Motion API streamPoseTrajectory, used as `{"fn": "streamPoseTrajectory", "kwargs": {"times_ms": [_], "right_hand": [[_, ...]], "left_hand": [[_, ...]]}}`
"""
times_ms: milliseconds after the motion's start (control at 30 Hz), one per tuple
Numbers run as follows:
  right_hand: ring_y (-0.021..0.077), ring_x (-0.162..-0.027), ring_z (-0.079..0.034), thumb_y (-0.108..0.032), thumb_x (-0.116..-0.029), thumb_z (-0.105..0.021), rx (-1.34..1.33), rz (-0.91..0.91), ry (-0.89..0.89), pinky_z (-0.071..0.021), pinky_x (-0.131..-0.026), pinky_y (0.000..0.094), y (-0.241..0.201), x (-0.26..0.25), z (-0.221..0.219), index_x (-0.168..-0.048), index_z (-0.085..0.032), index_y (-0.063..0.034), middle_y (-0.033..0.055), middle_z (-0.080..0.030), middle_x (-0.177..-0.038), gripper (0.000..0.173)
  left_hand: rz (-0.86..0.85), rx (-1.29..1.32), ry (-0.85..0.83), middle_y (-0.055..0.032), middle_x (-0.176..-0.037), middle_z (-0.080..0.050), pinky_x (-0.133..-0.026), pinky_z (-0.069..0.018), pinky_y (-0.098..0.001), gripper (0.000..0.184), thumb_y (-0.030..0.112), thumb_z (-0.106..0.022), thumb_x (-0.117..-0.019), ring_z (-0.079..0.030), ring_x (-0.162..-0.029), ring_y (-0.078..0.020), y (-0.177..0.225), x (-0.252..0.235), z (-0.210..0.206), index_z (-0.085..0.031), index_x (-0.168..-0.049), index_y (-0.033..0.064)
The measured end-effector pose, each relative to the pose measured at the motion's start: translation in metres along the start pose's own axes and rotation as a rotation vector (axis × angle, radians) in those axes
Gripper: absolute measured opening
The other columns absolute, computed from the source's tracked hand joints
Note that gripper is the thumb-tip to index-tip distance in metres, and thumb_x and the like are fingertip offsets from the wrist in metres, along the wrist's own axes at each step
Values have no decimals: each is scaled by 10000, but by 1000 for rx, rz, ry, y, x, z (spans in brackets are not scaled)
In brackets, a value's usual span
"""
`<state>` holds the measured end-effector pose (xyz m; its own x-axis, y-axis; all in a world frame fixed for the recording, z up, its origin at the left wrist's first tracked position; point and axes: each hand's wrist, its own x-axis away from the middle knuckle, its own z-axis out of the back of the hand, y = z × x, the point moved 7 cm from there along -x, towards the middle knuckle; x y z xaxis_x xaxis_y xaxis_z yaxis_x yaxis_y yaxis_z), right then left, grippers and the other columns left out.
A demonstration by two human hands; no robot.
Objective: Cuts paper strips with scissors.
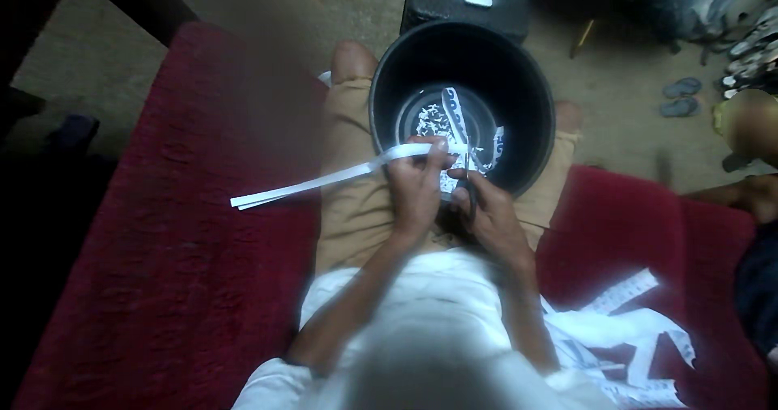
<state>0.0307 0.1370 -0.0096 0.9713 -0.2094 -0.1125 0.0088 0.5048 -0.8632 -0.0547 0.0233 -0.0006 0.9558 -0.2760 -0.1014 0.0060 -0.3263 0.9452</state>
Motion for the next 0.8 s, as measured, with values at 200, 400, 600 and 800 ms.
{"fn": "streamPoseTrajectory", "kwargs": {"times_ms": [200,400,600,800], "right_hand": [[125,-488,-527,-311,-1067,-520,-65,-55,15,-474,-420,281,3,3,1,-1334,-611,-138,29,-613,-740,331],[93,-512,-531,-421,-1063,-485,-62,-51,-51,-476,-443,267,0,4,-2,-1372,-588,-146,-2,-631,-772,425],[95,-510,-528,-425,-1060,-494,-47,-21,-50,-472,-441,266,-2,3,-3,-1362,-589,-143,-1,-625,-760,424],[88,-506,-536,-448,-1059,-494,-19,-12,-39,-483,-442,258,-4,0,-3,-1314,-605,-127,-7,-610,-731,425]], "left_hand": [[-6,-1,15,-25,-939,-691,-711,-607,-249,134,140,-614,-1036,-684,-753,-93,2,-1,1,-631,-1140,58],[-12,30,20,-21,-937,-695,-714,-612,-251,127,143,-616,-1036,-689,-752,-92,2,-1,1,-631,-1131,61],[4,42,4,-43,-944,-710,-732,-619,-264,158,144,-614,-1038,-710,-775,-114,0,0,0,-618,-1167,52],[7,29,2,-51,-944,-710,-713,-627,-279,151,146,-611,-1040,-714,-760,-132,0,0,-2,-619,-1154,48]]}}
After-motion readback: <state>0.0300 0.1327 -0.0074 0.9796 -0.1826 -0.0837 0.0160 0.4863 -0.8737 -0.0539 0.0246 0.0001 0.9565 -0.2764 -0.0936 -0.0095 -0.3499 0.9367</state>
